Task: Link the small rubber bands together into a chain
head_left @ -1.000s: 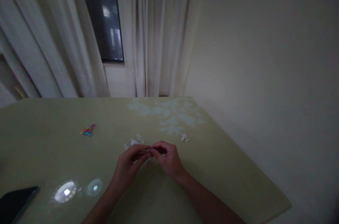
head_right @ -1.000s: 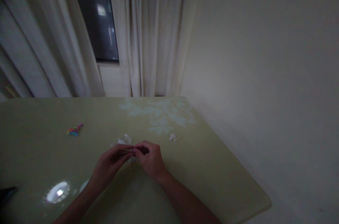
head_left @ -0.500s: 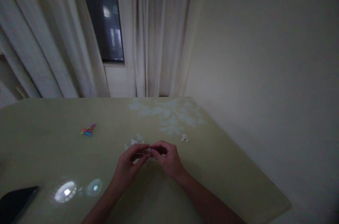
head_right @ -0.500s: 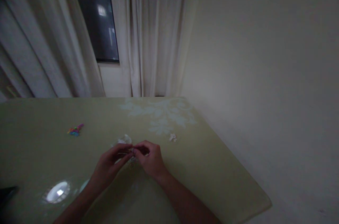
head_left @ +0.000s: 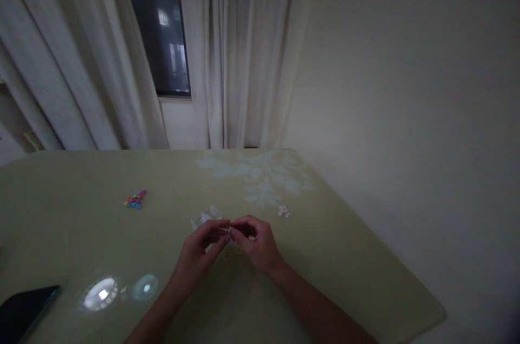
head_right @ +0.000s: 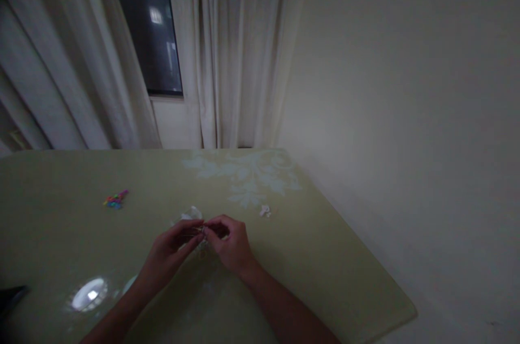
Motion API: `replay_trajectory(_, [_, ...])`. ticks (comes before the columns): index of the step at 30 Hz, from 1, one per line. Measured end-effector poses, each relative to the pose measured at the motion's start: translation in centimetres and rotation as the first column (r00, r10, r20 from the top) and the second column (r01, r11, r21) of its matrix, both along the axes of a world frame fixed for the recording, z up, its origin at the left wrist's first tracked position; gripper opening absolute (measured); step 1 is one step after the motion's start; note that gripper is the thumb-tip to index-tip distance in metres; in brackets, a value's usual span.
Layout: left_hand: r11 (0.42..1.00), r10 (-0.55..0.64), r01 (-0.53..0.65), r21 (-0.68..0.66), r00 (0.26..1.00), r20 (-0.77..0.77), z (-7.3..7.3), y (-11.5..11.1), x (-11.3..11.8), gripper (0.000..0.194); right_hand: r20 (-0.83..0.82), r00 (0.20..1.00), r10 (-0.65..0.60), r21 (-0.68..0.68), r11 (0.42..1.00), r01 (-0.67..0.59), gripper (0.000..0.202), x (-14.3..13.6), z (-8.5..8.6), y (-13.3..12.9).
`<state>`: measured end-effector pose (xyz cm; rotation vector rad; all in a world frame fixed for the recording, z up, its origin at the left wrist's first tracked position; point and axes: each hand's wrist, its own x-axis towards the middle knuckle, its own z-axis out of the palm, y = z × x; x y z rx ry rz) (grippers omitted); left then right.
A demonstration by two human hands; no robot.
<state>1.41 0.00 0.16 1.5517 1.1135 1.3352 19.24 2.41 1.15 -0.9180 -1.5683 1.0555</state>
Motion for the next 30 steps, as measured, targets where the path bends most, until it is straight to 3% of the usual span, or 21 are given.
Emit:
replay_trajectory(10, [0.998, -0.005, 0.011, -0.056, 0.995, 0.099, -0.13, 0.04, 0.02, 0.033, -0.004, 1.000, -0.001, -0.026, 1.000, 0.001, 0.023, 0.20, 0.08, 0.00])
replay_trajectory(16, [0.998, 0.005, -0.001, -0.062, 0.997, 0.072, 0.24, -0.11, 0.21, 0.036, 0.027, 0.999, 0.025, -0.040, 0.999, -0.024, 0.019, 0.12, 0.04, 0.00])
replay_trajectory(30, [0.999, 0.032, -0.032, -0.038, 0.999, -0.005, -0.45, 0.31, -0.45, 0.027, 0.087, 0.996, 0.007, -0.015, 1.000, -0.005, 0.018, 0.37, 0.02, 0.14])
